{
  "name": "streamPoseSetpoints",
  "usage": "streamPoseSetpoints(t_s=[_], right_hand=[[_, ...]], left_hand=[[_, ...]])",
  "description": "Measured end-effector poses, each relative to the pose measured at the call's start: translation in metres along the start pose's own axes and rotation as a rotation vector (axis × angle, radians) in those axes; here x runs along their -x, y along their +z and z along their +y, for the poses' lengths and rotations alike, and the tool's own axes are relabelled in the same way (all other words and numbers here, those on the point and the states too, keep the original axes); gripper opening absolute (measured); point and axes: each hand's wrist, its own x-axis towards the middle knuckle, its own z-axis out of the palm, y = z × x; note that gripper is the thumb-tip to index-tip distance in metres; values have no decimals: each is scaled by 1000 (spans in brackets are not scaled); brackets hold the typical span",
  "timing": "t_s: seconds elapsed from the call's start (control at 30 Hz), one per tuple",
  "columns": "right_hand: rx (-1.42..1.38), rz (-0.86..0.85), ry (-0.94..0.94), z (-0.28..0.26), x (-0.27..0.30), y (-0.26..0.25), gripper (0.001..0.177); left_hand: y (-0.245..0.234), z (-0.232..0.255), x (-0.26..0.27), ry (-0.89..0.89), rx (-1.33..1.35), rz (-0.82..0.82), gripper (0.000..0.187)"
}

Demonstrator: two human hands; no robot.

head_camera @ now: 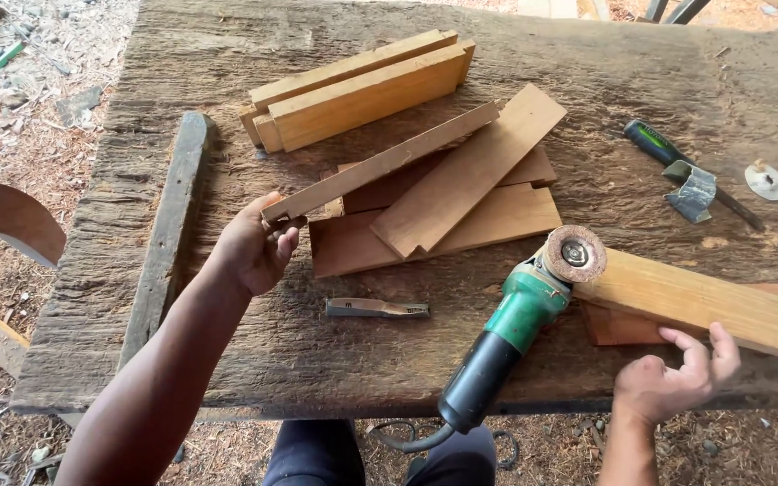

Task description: The person uses a handheld angle grinder with a sanding disc to smooth the edges and surfaces of a rectangular wooden block. They hold the wood with one hand while operating the tool with the other, rotating the block to access different sides. After finishing, the person places the block on a wooden workbench alongside other pieces.

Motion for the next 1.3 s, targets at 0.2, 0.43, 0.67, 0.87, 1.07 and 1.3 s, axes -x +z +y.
streamPoseSetpoints(t_s=[0.2,0.43,0.67,0.87,1.07,1.3], right_hand=[[-8,-2,22,2,2,1,58],[-18,-11,39,2,2,0,97],[-44,-14,35,-1,0,-1,85],[-44,-11,65,1,3,-1,66],[-45,-7,73,-4,-1,-1,102],[-55,-13,73,-7,-3,-2,99]], left_hand=[[5,2,13,-7,-118,30,52],[15,10,45,337,-320,78,55],[19,2,64,725,-594,114,52],[24,6,60,970,-786,67,37],[30,14,33,1523,-1290,126,44],[46,49,-24,1808,-1246,210,5]])
